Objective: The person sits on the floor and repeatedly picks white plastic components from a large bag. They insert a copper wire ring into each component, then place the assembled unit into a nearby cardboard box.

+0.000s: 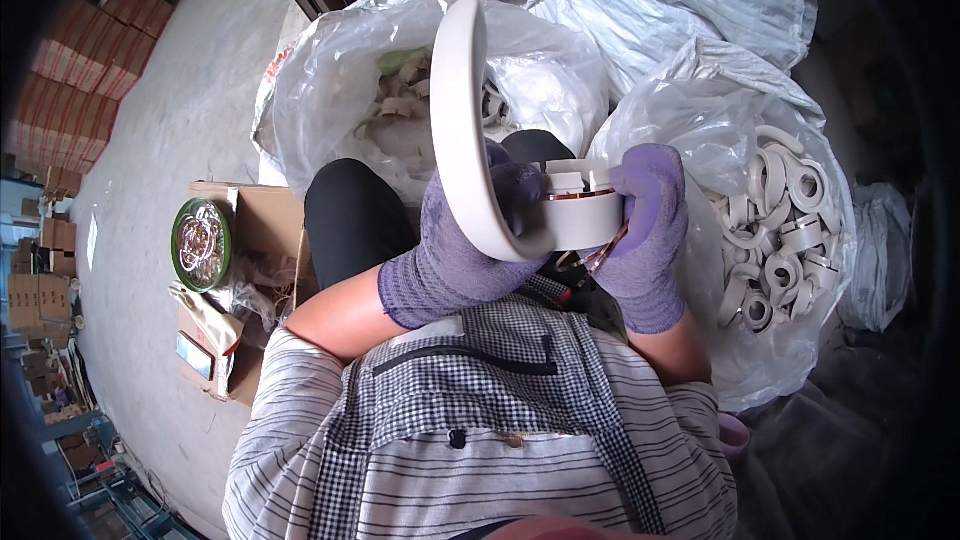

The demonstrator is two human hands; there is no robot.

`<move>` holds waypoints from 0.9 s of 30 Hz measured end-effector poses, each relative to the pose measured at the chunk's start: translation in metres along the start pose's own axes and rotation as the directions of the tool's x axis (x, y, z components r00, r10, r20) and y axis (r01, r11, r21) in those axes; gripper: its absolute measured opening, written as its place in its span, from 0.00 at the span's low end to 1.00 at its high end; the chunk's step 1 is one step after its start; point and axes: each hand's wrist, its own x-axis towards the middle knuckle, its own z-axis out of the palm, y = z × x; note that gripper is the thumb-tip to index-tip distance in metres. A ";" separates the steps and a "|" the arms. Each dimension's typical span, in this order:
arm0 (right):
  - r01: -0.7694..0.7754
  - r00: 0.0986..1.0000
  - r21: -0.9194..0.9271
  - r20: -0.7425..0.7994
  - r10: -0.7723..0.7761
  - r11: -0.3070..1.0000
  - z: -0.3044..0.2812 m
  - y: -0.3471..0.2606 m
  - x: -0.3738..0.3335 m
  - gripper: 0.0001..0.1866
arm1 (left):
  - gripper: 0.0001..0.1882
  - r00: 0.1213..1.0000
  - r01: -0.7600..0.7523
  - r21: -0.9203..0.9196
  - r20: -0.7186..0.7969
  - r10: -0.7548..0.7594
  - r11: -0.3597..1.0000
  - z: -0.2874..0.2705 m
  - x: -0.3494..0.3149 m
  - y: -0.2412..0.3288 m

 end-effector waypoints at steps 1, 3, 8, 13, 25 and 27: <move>0.010 1.000 -0.008 0.010 -0.010 1.000 -0.004 0.002 0.001 0.24 | 0.20 0.998 -0.056 0.043 0.003 0.056 0.998 0.000 0.005 -0.001; 0.019 1.000 0.013 0.018 -0.019 1.000 -0.007 0.004 0.001 0.24 | 0.18 0.993 -0.106 0.026 -0.041 0.107 0.994 0.006 0.004 -0.003; -0.240 0.970 -0.036 0.022 0.241 0.970 -0.010 0.028 -0.015 0.25 | 0.33 0.981 0.148 -0.340 0.173 -0.093 0.929 0.013 0.005 -0.014; -0.547 0.784 0.139 -0.261 0.563 0.826 -0.097 0.074 -0.063 0.28 | 0.34 0.855 0.373 -0.325 0.484 -0.186 0.869 0.016 -0.031 -0.065; -0.765 0.635 -0.553 -0.561 0.531 0.330 -0.307 0.267 -0.180 0.27 | 0.27 0.770 0.493 -0.164 0.539 -0.341 0.855 0.023 -0.063 -0.079; -0.835 0.501 -0.072 -0.513 0.697 0.546 -0.338 0.318 -0.215 0.21 | 0.27 0.772 0.468 -0.155 0.551 -0.317 0.870 0.025 -0.061 -0.081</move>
